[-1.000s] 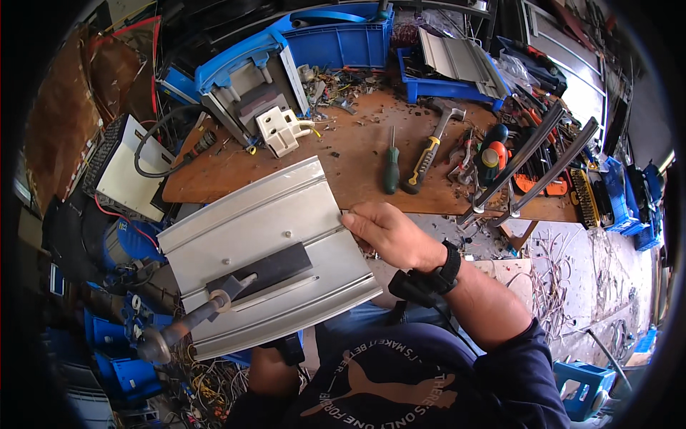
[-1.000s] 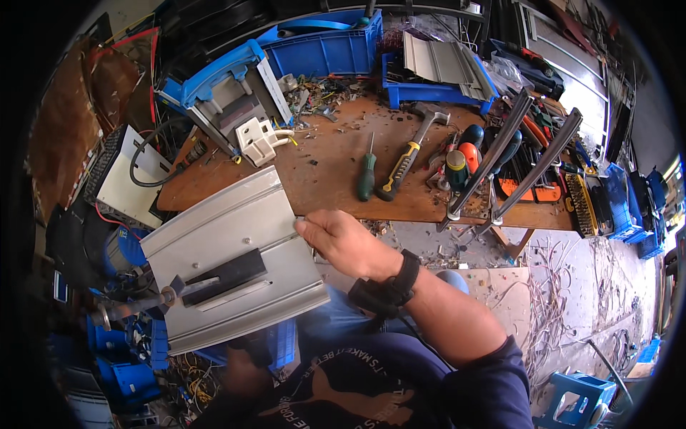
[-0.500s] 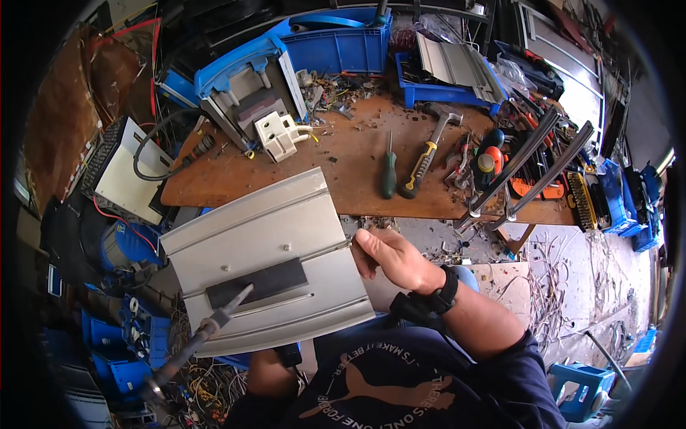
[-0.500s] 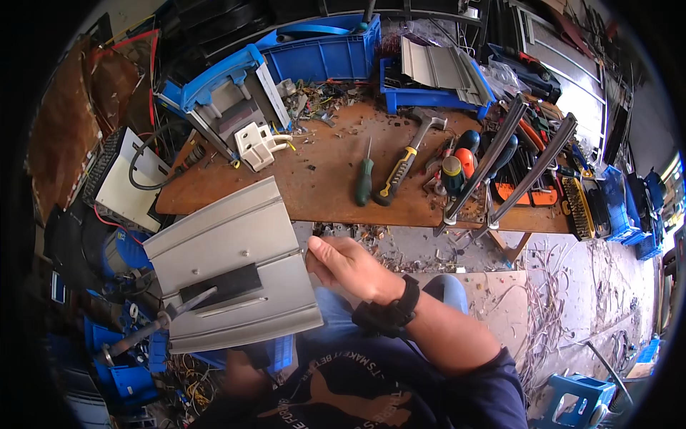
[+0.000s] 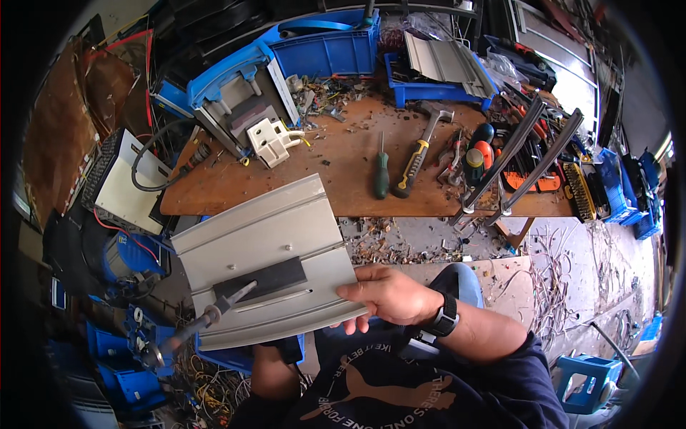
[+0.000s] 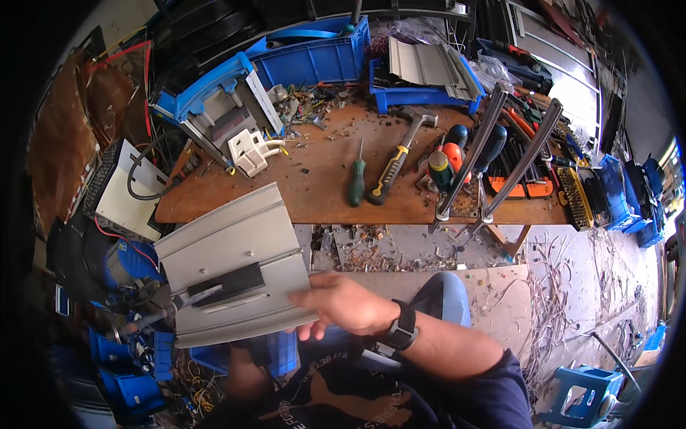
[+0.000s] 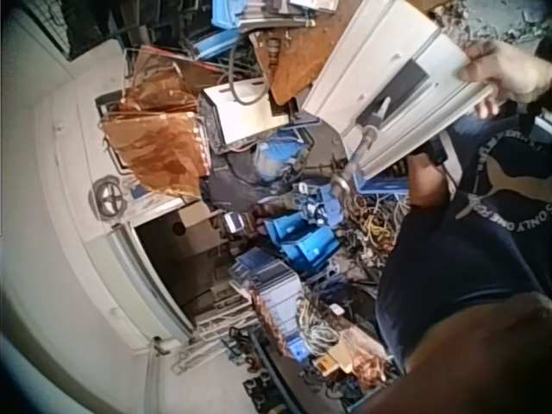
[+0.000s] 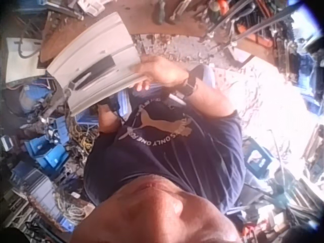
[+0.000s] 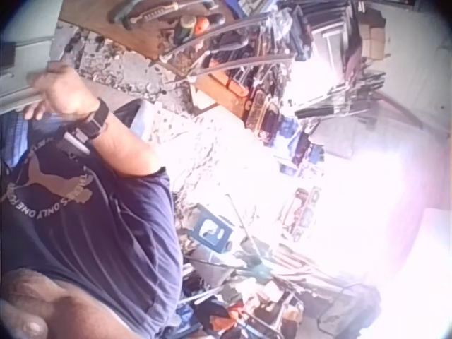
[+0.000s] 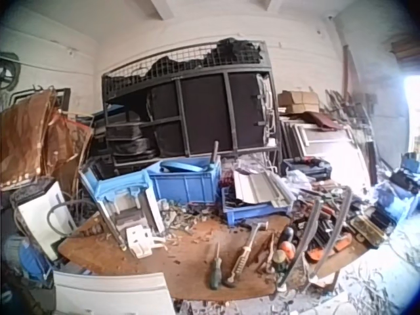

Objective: The person disassembles a black curved plastic housing from a white metal bracket using a screwdriver. They then pick up a silver metal panel and a black curved piece, inspecting them before placing them into a blue bin. Finally, the person reassembles the white metal bracket with a black plastic insert, securing it with screws.

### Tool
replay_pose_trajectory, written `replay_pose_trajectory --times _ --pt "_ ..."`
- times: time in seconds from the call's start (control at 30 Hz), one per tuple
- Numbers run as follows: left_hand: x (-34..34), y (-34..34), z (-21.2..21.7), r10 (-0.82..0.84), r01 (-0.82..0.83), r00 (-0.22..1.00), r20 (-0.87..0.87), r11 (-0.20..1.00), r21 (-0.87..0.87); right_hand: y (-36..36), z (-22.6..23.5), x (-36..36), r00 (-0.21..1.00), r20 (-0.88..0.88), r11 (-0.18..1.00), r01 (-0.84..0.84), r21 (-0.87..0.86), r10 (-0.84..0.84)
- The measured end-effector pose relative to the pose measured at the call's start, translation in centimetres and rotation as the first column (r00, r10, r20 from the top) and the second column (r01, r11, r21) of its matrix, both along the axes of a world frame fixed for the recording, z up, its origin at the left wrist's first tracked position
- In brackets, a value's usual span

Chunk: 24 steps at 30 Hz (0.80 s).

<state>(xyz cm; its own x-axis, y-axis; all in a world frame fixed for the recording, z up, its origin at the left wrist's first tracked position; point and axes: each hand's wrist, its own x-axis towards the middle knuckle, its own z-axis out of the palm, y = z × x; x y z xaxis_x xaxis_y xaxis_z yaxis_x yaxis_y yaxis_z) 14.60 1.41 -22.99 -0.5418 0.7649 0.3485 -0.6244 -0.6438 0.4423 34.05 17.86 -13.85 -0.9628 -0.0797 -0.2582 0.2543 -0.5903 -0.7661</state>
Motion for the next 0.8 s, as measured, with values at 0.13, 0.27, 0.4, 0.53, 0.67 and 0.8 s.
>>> replay_pose_trajectory --times 0.13,0.27,0.4,0.53,0.67,0.8 --pt "0.1 0.6 -0.3 -0.025 0.025 1.000 0.000 1.000 0.019 0.2 -1.3 0.3 0.997 -0.049 0.994 0.052 -0.096 -0.057" --pt "0.3 1.5 -0.8 -0.076 0.076 0.997 -0.001 0.997 -0.011 0.6 -2.8 0.6 0.983 -0.062 0.983 0.165 -0.087 -0.170" --pt "2.1 1.4 -1.8 -0.106 0.101 0.994 0.003 0.937 -0.334 1.6 -3.1 0.3 0.963 -0.068 0.966 0.258 -0.022 -0.259" --pt "4.2 1.0 0.1 -0.233 0.150 0.968 -0.087 0.825 -0.545 2.0 -4.0 0.0 0.927 -0.057 0.927 0.373 0.023 -0.372" --pt "5.0 1.4 1.4 -0.283 0.180 0.949 -0.138 0.848 -0.498 2.3 -4.9 -0.2 0.914 -0.059 0.914 0.404 0.032 -0.402" --pt "5.5 2.2 2.2 -0.274 0.163 0.952 -0.139 0.833 -0.529 2.2 -5.1 -0.5 0.908 -0.023 0.904 0.418 0.092 -0.418"
